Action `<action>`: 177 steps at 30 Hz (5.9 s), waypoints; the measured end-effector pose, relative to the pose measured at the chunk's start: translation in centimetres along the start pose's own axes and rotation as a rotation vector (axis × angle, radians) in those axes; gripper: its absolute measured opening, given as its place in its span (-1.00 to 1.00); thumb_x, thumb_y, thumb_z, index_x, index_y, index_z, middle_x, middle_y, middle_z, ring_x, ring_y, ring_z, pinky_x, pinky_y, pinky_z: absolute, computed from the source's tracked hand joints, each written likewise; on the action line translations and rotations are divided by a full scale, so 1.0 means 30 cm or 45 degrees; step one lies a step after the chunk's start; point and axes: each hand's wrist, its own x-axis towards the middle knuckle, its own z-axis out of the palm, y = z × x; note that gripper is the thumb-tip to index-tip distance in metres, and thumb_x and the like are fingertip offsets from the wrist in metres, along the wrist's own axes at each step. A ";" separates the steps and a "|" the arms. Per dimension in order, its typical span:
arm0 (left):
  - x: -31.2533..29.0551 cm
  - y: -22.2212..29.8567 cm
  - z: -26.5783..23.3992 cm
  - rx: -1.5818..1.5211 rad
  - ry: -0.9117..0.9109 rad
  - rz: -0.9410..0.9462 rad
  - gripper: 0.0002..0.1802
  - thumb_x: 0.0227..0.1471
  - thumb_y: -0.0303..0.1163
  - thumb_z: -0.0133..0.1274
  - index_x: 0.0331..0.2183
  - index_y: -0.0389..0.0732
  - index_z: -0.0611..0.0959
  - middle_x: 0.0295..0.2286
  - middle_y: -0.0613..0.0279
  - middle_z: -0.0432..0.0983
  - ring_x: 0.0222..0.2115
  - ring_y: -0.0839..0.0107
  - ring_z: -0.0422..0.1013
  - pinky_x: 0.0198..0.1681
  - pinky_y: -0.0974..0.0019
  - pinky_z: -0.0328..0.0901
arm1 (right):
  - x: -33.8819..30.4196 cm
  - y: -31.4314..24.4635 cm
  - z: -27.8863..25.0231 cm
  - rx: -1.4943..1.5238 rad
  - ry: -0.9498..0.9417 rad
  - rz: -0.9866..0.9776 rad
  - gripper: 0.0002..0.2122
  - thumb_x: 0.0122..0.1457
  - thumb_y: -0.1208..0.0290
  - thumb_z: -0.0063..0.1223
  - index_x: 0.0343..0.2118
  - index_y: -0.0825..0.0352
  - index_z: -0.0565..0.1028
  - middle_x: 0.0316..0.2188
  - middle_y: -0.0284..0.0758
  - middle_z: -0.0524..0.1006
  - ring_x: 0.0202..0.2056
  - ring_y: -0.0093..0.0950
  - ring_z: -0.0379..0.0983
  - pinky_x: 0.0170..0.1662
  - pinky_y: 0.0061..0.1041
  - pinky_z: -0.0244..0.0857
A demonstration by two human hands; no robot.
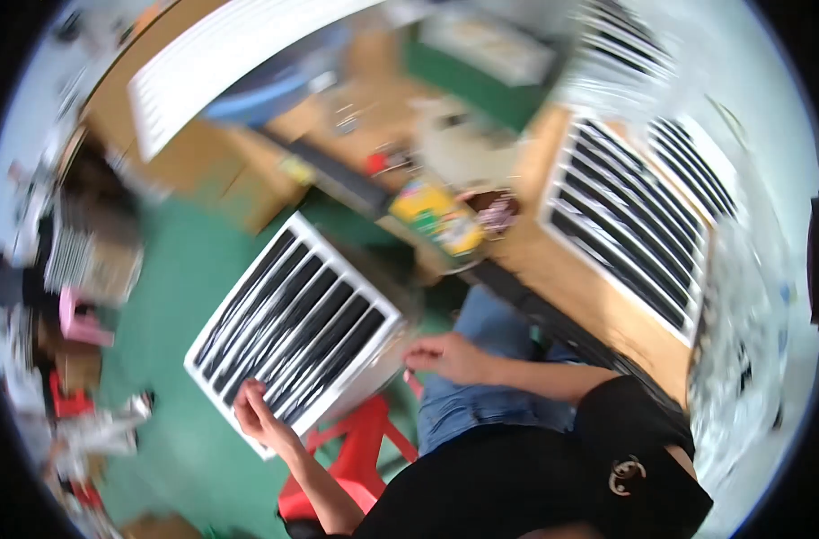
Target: Assembling components by fitting white plastic caps onto black cylindrical parts on a workbench.
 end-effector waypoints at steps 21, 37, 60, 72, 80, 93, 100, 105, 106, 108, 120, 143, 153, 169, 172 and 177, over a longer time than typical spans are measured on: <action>-0.459 0.294 1.413 0.293 -1.527 0.861 -0.60 0.10 -0.57 -0.14 0.01 -0.27 0.45 -0.11 -0.09 0.38 -0.07 -0.06 0.33 0.02 0.08 0.23 | -1.265 0.281 -0.750 -0.541 2.493 0.528 -0.73 0.19 0.43 0.06 -0.08 0.44 0.48 -0.41 -0.23 0.56 -0.41 -0.47 0.47 -0.29 -0.49 0.36; -0.480 0.373 1.263 0.519 -1.485 0.880 -0.59 0.02 -0.64 -0.09 -0.05 -0.29 0.52 -0.07 -0.13 0.36 -0.03 -0.05 0.32 0.08 0.10 0.20 | -1.347 0.075 -0.579 -0.733 2.168 0.813 -0.76 0.13 0.48 0.12 -0.14 0.39 0.50 -0.51 -0.30 0.51 -0.46 -0.54 0.45 -0.39 -0.58 0.31; -2.455 1.012 1.859 -0.358 -2.650 0.692 -0.62 -0.06 -0.38 -0.01 -0.14 -0.22 0.60 -0.19 -0.18 0.51 -0.12 -0.07 0.42 -0.04 0.07 0.30 | -2.235 -0.042 -1.437 -0.142 2.788 0.231 -0.71 0.08 0.36 0.09 -0.12 0.31 0.53 -0.29 -0.18 0.57 -0.18 -0.33 0.47 -0.06 -0.36 0.30; -2.584 0.846 1.810 -0.106 -2.631 0.766 -0.33 0.03 0.10 -0.05 0.07 -0.12 0.44 -0.01 0.00 0.42 0.04 0.02 0.32 0.11 0.05 0.19 | -2.604 0.604 -1.404 -0.161 2.352 1.068 -0.63 0.15 0.20 0.04 -0.02 0.26 0.48 -0.11 -0.19 0.53 -0.12 -0.34 0.46 -0.04 -0.38 0.30; -2.631 0.804 1.773 -0.602 -2.529 0.854 -0.53 0.14 0.02 -0.10 -0.26 -0.17 0.67 -0.31 -0.11 0.56 -0.26 -0.09 0.48 -0.20 -0.04 0.33 | -2.247 0.436 -1.302 -0.876 2.279 1.827 -0.63 0.21 0.14 -0.10 -0.02 0.23 0.47 -0.03 -0.12 0.46 0.01 -0.18 0.35 0.06 -0.21 0.21; -2.672 0.837 1.683 -0.195 -2.811 0.540 -0.42 0.06 -0.08 -0.04 0.03 -0.25 0.41 -0.06 -0.15 0.40 0.01 0.00 0.33 0.06 0.07 0.22 | -2.480 0.642 -1.294 -1.259 2.042 1.645 -0.62 0.23 0.22 -0.14 0.06 0.25 0.44 0.00 -0.16 0.47 0.04 -0.22 0.35 0.15 -0.24 0.13; -2.695 0.813 1.711 -0.612 -2.632 -0.089 -0.51 0.12 -0.07 -0.12 -0.03 -0.19 0.48 -0.06 -0.04 0.42 0.00 0.05 0.34 0.10 0.08 0.17 | -2.504 0.683 -1.294 -0.865 2.582 0.906 -0.64 0.25 0.21 -0.15 -0.04 0.32 0.51 -0.07 -0.16 0.52 -0.01 -0.25 0.39 0.13 -0.30 0.16; -2.722 0.798 1.764 -0.381 -2.623 0.151 -0.56 0.12 -0.13 -0.06 -0.07 -0.22 0.50 -0.11 0.04 0.46 -0.03 0.17 0.37 0.06 0.12 0.20 | -2.186 0.422 -1.334 -0.599 2.500 0.676 -0.70 0.21 0.27 -0.03 -0.09 0.30 0.55 -0.06 -0.19 0.50 0.02 -0.33 0.37 0.12 -0.38 0.17; -2.722 0.799 1.760 -0.389 -2.617 0.143 -0.56 0.12 -0.13 -0.06 -0.07 -0.22 0.50 -0.11 0.04 0.46 -0.03 0.17 0.37 0.06 0.12 0.20 | -2.185 0.439 -1.345 -0.581 2.607 0.805 -0.70 0.21 0.27 -0.04 -0.08 0.31 0.54 -0.06 -0.18 0.50 0.01 -0.30 0.38 0.11 -0.35 0.17; -2.710 0.818 1.739 -0.502 -2.700 -0.862 -0.54 0.16 -0.15 -0.08 0.01 -0.21 0.44 -0.10 0.12 0.43 -0.02 0.29 0.31 0.06 0.22 0.17 | -2.184 0.439 -1.343 -0.577 2.710 0.934 -0.69 0.21 0.28 -0.05 -0.08 0.32 0.54 -0.05 -0.17 0.50 0.00 -0.28 0.39 0.11 -0.32 0.18; -2.543 1.010 1.647 -0.868 -2.558 -0.491 -0.57 -0.04 -0.26 0.17 -0.14 -0.29 0.57 -0.26 0.02 0.56 -0.20 0.15 0.47 -0.08 0.17 0.29 | -1.997 0.160 -1.235 -0.735 2.985 0.268 -0.68 0.26 0.38 -0.11 -0.01 0.47 0.43 -0.05 -0.13 0.48 -0.04 -0.30 0.40 0.05 -0.36 0.24; -1.554 0.906 1.469 -0.839 -1.945 0.101 -0.70 -0.09 -0.57 0.23 -0.23 -0.21 0.61 -0.29 0.16 0.50 -0.20 0.22 0.39 -0.15 0.23 0.26 | -1.065 -0.028 -0.872 -0.557 3.090 -0.109 -0.65 0.26 0.27 -0.03 0.01 0.36 0.36 0.06 -0.06 0.29 0.09 -0.02 0.25 0.05 -0.10 0.28; -0.980 0.620 1.669 -0.431 -1.601 0.290 -0.81 0.02 -0.51 0.14 -0.25 -0.16 0.58 -0.29 0.22 0.51 -0.16 0.24 0.31 -0.02 0.23 0.13 | -0.395 -0.037 -0.956 0.075 2.352 -0.581 -0.75 0.28 0.44 -0.10 -0.01 0.36 0.31 0.02 -0.24 0.31 0.05 -0.44 0.21 0.15 -0.41 0.05; -0.574 0.414 1.865 -0.025 -1.888 0.527 -0.80 -0.01 -0.48 0.16 -0.24 -0.19 0.65 -0.22 0.12 0.48 -0.13 0.28 0.35 0.05 0.32 0.16 | -0.444 -0.048 -1.029 -0.760 1.717 -0.042 -0.68 0.12 0.37 0.16 -0.07 0.33 0.48 -0.03 -0.04 0.38 -0.02 -0.14 0.35 0.06 -0.33 0.19; -0.558 0.449 1.838 -0.031 -1.941 0.647 -0.64 -0.06 -0.58 0.13 -0.14 -0.16 0.60 -0.08 0.02 0.41 -0.01 0.13 0.33 0.11 0.25 0.15 | -0.544 -0.029 -1.036 -0.860 1.640 -0.108 -0.70 0.15 0.35 0.13 -0.05 0.28 0.50 0.05 -0.04 0.39 0.06 -0.18 0.34 0.07 -0.37 0.22; -0.527 0.447 1.802 0.275 -1.981 0.913 -0.40 -0.10 -0.71 -0.03 0.03 -0.08 0.49 0.09 -0.07 0.26 0.08 -0.05 0.23 0.14 0.10 0.15 | -0.875 0.011 -1.135 -0.386 1.977 0.172 -0.67 0.25 0.31 -0.02 0.02 0.36 0.43 0.09 -0.10 0.38 0.11 -0.26 0.32 0.10 -0.42 0.21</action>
